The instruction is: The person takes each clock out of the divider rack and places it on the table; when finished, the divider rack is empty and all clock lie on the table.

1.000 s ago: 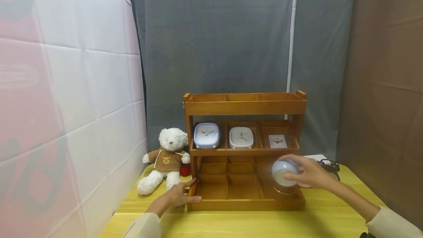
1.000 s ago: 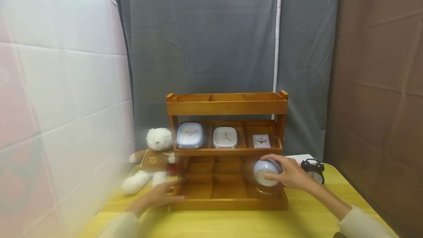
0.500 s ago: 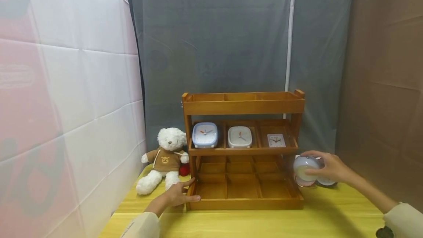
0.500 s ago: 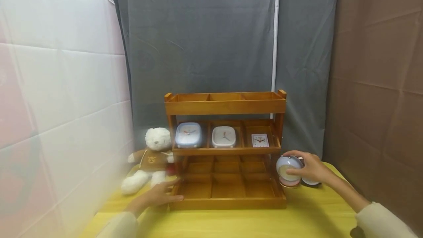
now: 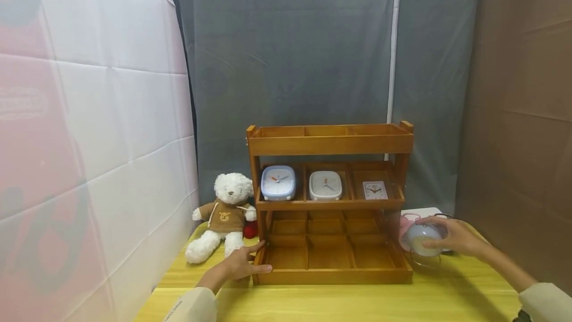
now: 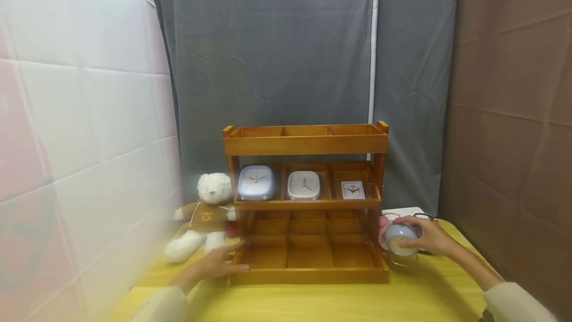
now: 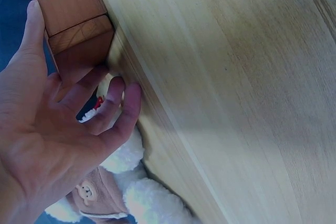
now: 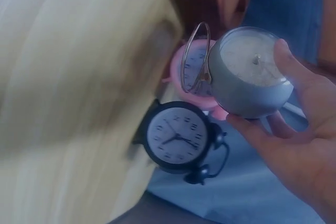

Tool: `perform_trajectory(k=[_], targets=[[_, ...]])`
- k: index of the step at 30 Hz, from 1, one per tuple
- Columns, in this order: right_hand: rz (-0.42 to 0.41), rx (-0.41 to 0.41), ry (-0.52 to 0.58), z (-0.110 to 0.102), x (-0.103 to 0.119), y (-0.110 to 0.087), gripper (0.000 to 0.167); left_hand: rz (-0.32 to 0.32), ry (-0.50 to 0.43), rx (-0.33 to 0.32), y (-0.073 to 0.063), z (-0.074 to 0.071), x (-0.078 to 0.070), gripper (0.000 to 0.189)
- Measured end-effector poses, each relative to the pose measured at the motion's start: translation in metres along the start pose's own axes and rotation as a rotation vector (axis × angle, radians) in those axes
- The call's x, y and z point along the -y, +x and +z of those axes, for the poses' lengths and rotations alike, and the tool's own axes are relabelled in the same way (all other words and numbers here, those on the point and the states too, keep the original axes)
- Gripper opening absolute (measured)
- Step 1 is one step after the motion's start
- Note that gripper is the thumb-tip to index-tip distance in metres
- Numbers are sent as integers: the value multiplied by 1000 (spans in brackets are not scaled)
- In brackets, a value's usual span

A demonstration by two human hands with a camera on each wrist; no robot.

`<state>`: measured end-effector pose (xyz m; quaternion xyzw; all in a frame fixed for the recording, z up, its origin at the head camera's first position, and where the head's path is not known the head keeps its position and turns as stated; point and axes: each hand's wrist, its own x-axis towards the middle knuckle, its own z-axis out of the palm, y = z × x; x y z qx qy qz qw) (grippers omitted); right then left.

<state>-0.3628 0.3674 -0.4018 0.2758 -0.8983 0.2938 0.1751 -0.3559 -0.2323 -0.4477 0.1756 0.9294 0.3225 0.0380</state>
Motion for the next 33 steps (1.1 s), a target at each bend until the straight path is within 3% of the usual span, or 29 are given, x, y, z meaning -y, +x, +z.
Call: perform_trajectory(k=[4, 10, 15, 24, 30, 33], targets=[[-56, -13, 1, 10, -9, -3, 48, -1, -1, 0, 0, 0, 0, 91], [-16, 50, 63, 25, -20, -8, 47, -20, -2, 5, -1, 2, 1, 91], [-9, 48, 84, 32, -29, -11, 49, -31, 12, 8, -1, 2, 1, 91], [-59, -43, -54, 30, -28, -7, 45, -24, 16, -2, -2, -2, -3, 91], [-34, -28, 52, 34, -32, -8, 45, -37, 27, 5, -3, -1, -4, 91], [-74, -35, 99, 36, -36, -8, 46, -36, 34, 7, -3, -1, -4, 91]])
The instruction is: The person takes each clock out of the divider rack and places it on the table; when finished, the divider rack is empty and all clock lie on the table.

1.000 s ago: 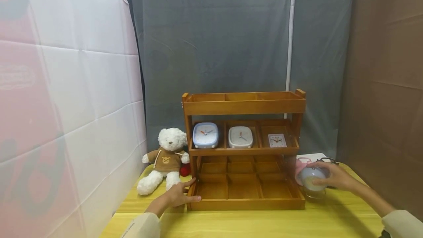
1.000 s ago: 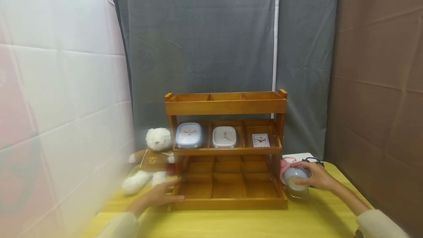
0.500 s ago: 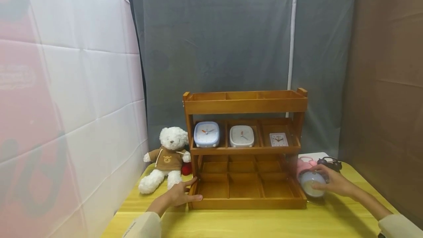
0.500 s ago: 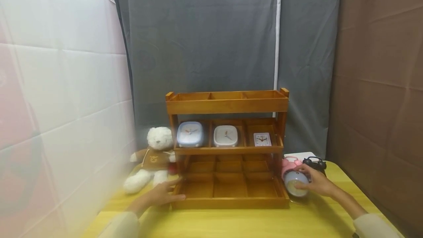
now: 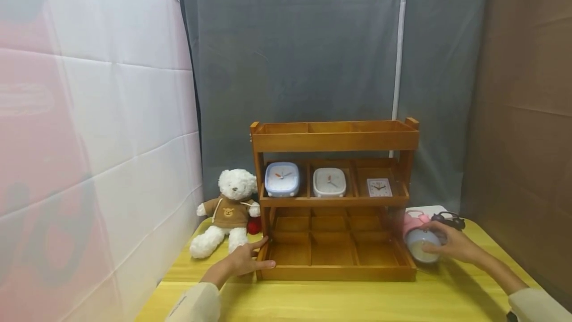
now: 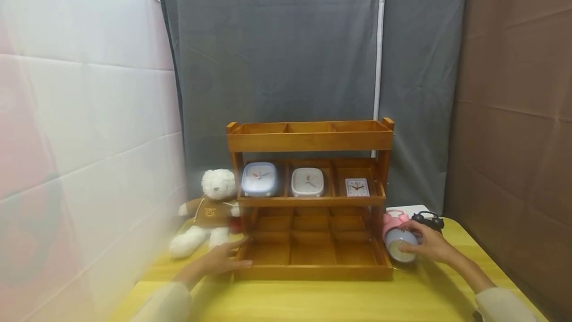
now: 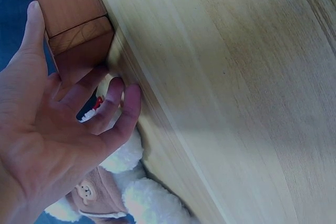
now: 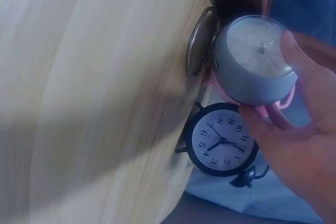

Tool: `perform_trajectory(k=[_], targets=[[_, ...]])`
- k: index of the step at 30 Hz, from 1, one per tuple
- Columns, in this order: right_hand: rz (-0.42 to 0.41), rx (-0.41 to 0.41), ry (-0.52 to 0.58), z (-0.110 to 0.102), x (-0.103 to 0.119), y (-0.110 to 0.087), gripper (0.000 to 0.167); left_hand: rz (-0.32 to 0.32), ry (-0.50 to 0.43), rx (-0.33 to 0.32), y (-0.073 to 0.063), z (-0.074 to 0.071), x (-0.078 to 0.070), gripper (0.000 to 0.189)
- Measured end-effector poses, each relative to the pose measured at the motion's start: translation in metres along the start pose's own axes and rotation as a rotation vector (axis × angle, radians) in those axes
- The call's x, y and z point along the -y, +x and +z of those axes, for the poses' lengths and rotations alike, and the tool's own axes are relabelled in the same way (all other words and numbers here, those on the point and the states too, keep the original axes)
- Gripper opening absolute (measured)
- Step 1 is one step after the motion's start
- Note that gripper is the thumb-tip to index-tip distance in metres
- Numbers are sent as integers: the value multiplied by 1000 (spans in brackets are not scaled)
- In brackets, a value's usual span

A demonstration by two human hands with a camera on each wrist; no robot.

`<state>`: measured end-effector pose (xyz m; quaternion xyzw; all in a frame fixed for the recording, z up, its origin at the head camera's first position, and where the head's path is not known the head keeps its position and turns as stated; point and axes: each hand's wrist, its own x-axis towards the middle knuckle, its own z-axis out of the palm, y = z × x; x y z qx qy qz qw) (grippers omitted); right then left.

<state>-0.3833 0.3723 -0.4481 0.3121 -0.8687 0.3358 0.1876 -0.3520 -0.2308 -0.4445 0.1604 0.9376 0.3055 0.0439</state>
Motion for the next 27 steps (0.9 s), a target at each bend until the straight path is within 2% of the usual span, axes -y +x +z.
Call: perform_trajectory(k=[4, 12, 22, 27], targets=[[-36, -2, -1, -1, -5, 1, 48, 3, 19, -2, 2, 0, 1, 91], [0, 34, 17, -3, -9, 4, 47, -11, 34, -5, 4, 2, 4, 93], [-36, 43, -18, -7, -4, 5, 46, -13, 4, 1, 1, 1, 1, 93], [-80, 67, 39, -7, -5, 0, 44, -11, 10, 1, 1, 1, 2, 92]])
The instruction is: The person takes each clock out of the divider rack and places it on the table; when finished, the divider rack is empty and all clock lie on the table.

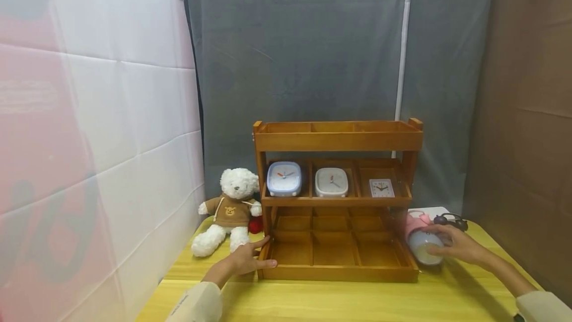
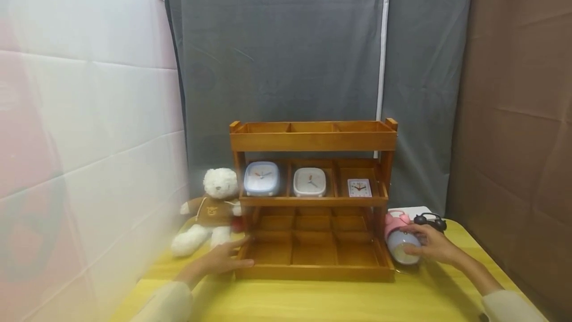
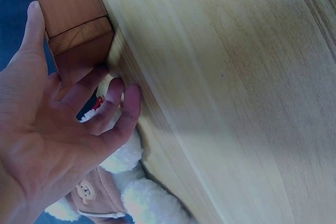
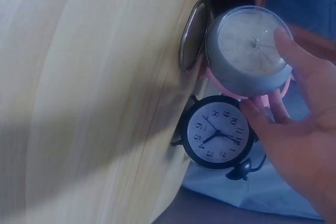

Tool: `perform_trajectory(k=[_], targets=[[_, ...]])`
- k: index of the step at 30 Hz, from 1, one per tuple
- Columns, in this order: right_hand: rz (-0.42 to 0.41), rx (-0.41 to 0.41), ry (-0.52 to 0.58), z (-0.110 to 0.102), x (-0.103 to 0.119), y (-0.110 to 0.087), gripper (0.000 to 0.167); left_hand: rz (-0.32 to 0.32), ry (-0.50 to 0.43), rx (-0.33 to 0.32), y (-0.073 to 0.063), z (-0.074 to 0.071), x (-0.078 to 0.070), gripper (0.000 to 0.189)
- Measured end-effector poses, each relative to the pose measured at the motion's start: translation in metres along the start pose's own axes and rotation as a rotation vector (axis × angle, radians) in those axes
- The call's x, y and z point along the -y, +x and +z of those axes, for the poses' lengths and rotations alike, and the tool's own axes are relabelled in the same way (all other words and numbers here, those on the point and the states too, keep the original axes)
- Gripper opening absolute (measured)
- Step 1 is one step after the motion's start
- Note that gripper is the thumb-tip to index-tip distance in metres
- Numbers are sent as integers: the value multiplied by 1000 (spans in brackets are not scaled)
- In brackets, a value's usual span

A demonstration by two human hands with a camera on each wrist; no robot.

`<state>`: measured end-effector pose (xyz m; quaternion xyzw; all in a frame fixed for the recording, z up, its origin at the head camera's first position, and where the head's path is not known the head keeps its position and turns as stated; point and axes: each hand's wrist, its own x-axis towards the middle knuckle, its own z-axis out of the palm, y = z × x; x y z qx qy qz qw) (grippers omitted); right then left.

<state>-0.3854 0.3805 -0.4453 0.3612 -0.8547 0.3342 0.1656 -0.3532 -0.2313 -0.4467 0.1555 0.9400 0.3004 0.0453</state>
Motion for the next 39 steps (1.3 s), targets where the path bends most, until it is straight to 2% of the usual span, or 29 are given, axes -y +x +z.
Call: perform_trajectory(k=[5, 9, 14, 17, 19, 22, 26, 32, 39], targets=[[-37, -12, -31, -2, 3, -3, 44, -21, -9, 5, 0, 1, -2, 91], [-22, -51, -90, -5, 10, 0, 47, -27, -27, 10, -1, 1, -2, 90], [-16, -69, 3, -15, 25, 9, 43, -20, -23, 9, -1, 0, -3, 89], [58, -107, 7, -26, 43, 17, 38, -23, -12, 11, 0, 1, -4, 89], [127, -141, -47, -35, 56, 25, 37, -19, -6, 9, 1, 1, -4, 90], [177, -176, -109, -47, 74, 41, 38, -9, 2, 4, 1, 0, -3, 90], [157, -200, -111, -54, 94, 67, 39, -7, 6, 1, 2, -1, -1, 91], [168, -150, -109, -53, 121, 107, 43, 5, 24, -4, 7, 0, 7, 93], [102, -125, -91, -40, 124, 136, 41, 15, -4, 16, 3, 1, 2, 93]])
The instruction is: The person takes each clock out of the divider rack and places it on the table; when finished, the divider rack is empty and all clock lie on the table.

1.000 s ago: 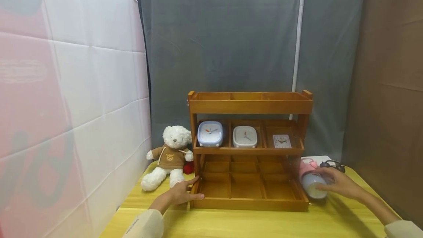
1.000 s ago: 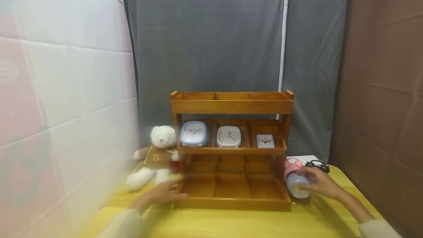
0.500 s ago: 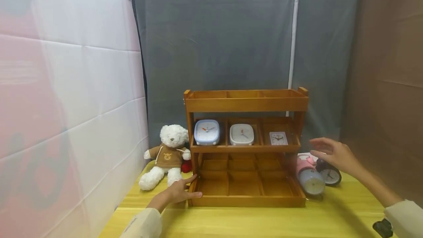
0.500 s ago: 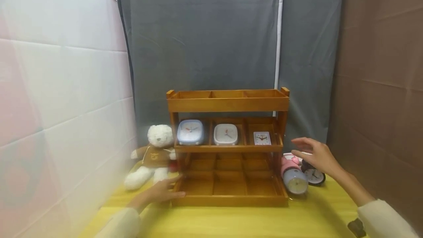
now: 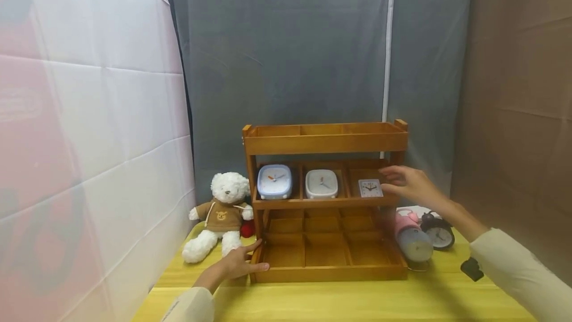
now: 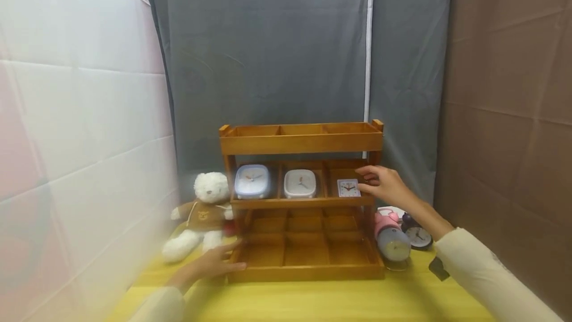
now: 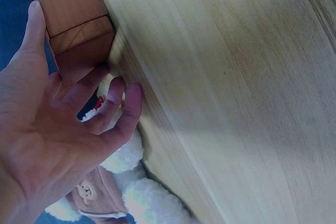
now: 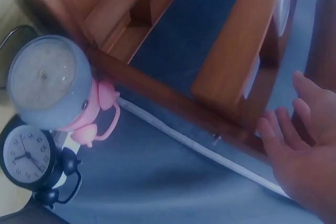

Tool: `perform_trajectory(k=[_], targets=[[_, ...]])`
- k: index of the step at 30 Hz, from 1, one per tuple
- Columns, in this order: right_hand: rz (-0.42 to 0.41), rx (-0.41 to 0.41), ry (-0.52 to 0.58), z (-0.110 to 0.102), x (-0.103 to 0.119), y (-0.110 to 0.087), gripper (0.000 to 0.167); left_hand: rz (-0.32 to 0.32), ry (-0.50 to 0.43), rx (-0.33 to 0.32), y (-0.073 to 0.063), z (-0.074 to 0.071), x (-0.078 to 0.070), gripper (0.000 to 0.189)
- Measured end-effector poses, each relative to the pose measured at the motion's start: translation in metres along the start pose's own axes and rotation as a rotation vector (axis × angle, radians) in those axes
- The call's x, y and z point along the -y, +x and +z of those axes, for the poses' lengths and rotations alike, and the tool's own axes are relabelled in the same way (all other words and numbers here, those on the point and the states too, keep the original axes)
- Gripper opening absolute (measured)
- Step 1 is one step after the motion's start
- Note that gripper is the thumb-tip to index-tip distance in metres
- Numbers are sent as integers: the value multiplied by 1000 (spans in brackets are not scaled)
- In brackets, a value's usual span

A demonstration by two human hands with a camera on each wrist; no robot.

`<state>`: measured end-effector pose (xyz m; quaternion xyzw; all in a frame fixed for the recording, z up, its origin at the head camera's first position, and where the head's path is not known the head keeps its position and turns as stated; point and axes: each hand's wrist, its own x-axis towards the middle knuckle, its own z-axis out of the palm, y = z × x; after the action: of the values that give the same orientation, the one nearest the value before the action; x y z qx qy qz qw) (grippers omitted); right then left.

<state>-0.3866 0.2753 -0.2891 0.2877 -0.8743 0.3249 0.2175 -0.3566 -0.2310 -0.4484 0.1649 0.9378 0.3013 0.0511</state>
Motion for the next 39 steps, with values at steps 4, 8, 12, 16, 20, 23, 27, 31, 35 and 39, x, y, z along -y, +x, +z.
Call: perform_trajectory(k=[4, 8, 12, 16, 20, 23, 27, 31, 35, 39], targets=[[-9, 30, -14, 11, -2, 10, 43, -3, -5, -6, -2, -1, -3, 92], [7, 65, -59, 21, -3, 16, 48, -6, 2, -12, -3, -1, -3, 91], [32, 125, -124, 28, -3, 18, 53, 5, -4, -2, -5, 1, -4, 91], [50, 182, -144, 31, -3, 19, 49, 15, -28, 11, -6, 3, -3, 92], [47, 181, -128, 31, -3, 21, 41, 15, -35, 7, -4, 3, -1, 92], [33, 150, -108, 32, -3, 22, 46, 13, -40, -3, -2, 1, -1, 92], [2, 106, -120, 35, -1, 22, 53, 5, -43, -1, -5, -1, -1, 93], [-19, 63, -155, 37, -2, 21, 43, 11, -41, 7, -7, -1, -2, 92], [-69, 5, -167, 37, -6, 17, 36, 18, -31, 4, -5, -1, -4, 91], [-133, -42, -142, 35, -8, 13, 29, 17, -10, 3, -2, -2, -5, 91]])
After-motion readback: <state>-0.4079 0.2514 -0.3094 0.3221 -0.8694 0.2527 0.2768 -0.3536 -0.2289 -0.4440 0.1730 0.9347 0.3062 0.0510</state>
